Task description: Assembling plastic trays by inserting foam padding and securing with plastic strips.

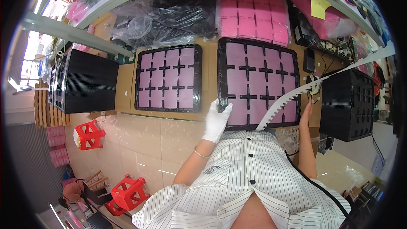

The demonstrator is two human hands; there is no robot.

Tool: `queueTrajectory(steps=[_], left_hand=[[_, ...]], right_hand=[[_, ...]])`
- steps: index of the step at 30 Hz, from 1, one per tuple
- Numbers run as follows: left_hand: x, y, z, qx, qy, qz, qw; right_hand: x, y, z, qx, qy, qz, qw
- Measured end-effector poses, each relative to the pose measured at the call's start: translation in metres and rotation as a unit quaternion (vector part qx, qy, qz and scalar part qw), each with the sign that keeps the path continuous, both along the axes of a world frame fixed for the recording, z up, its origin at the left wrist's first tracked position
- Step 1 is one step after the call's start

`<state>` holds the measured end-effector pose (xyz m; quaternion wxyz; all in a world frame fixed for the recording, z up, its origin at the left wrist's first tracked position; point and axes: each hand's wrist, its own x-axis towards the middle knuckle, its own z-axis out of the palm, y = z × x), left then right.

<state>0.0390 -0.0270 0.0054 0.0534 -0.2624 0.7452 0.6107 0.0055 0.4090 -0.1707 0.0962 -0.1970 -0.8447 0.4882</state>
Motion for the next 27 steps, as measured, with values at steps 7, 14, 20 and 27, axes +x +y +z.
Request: queueTrajectory(steps=[7,14,20,27], left_hand=[[-0.011,-0.203,0.016,-0.213,0.055,0.091,0.971],[0.012,-0.379,-0.061,-0.224,0.027,0.106,0.968],[-0.054,-0.261,-0.047,-0.484,0.083,0.063,0.869],[-0.074,-0.1,-0.103,-0.615,-0.007,-0.207,0.761]], right_hand=[[0.01,-0.011,0.062,-0.117,0.013,-0.089,0.989],[0.014,-0.009,0.048,-0.173,0.016,-0.099,0.98],[0.014,-0.006,0.048,-0.131,0.025,-0.093,0.987],[0.006,-0.041,0.069,-0.008,0.043,-0.002,0.999]])
